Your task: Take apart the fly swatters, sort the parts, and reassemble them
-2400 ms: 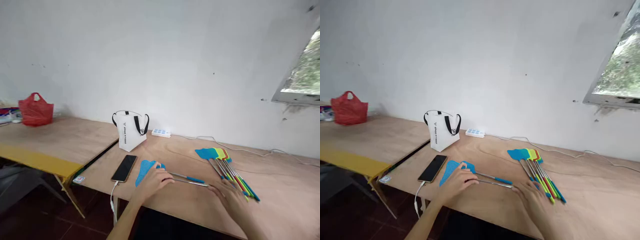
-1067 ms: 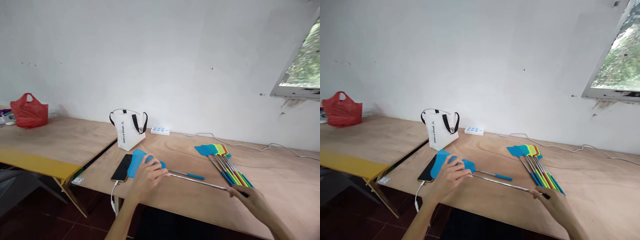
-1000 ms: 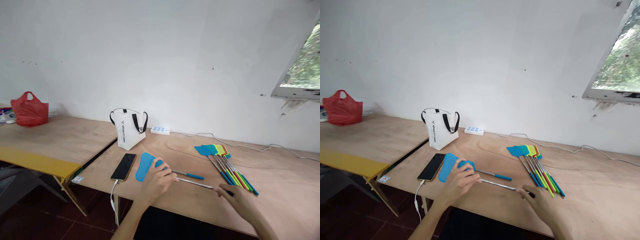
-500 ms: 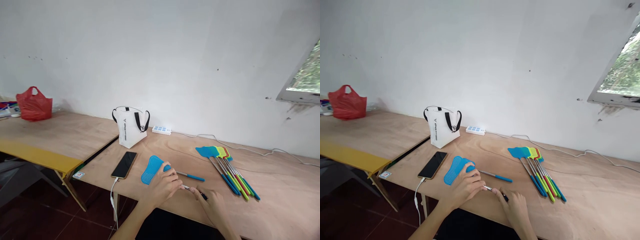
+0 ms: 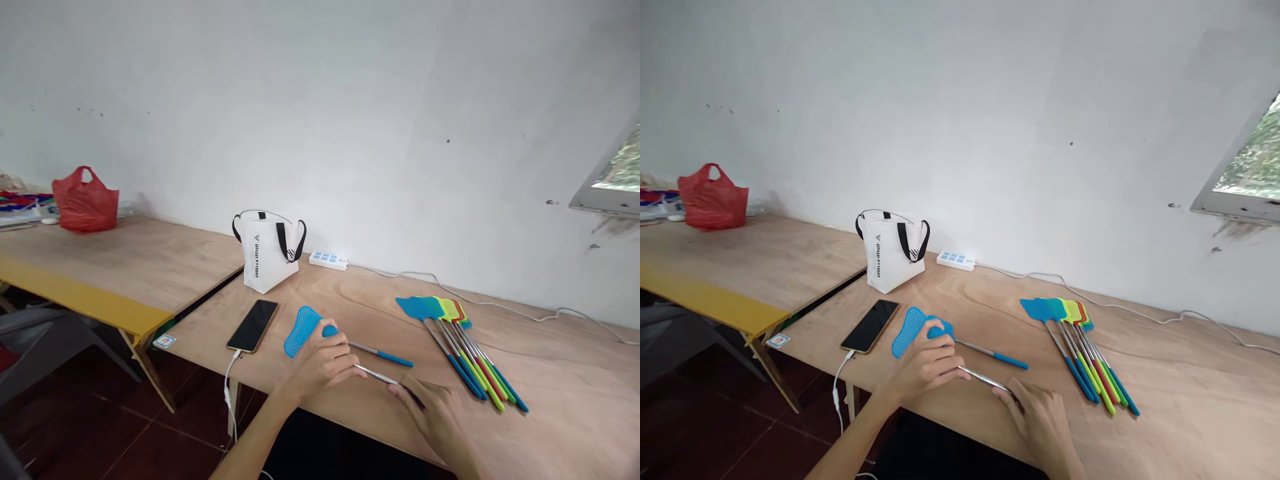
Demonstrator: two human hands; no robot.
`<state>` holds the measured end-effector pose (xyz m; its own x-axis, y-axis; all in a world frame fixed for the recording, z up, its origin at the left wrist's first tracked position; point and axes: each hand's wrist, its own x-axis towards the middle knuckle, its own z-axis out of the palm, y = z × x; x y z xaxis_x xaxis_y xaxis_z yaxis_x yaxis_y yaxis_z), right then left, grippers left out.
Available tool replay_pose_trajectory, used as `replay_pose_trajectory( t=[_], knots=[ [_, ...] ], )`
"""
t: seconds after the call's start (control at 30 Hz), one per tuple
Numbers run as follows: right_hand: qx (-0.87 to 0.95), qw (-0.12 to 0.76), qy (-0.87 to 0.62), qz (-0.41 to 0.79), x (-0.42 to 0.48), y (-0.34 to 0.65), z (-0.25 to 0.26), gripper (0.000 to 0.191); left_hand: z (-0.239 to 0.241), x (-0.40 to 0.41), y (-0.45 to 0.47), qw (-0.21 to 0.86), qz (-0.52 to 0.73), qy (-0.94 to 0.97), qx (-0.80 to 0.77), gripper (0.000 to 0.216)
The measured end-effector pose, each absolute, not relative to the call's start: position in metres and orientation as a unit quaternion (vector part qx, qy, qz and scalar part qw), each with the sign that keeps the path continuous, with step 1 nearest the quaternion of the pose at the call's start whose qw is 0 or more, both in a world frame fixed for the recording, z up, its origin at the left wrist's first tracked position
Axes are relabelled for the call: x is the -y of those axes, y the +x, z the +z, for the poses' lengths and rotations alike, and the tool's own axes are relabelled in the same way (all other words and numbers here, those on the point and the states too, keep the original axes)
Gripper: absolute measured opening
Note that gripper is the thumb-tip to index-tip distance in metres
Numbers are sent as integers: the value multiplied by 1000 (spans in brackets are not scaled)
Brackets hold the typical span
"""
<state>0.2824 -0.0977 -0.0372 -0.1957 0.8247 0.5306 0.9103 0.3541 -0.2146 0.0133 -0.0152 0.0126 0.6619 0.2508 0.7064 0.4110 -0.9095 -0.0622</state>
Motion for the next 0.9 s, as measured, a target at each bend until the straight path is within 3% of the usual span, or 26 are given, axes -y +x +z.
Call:
replay_pose_trajectory(
  t=[0.4,0.9],
  knots=[
    [695,326,-632,-110,92,431,-63,62,22,-3,-25,70,-368,-891,257,33],
    [655,277,-703,-23,108,390,-25,56,18,1,-8,39,-390,-879,270,37]
  ],
)
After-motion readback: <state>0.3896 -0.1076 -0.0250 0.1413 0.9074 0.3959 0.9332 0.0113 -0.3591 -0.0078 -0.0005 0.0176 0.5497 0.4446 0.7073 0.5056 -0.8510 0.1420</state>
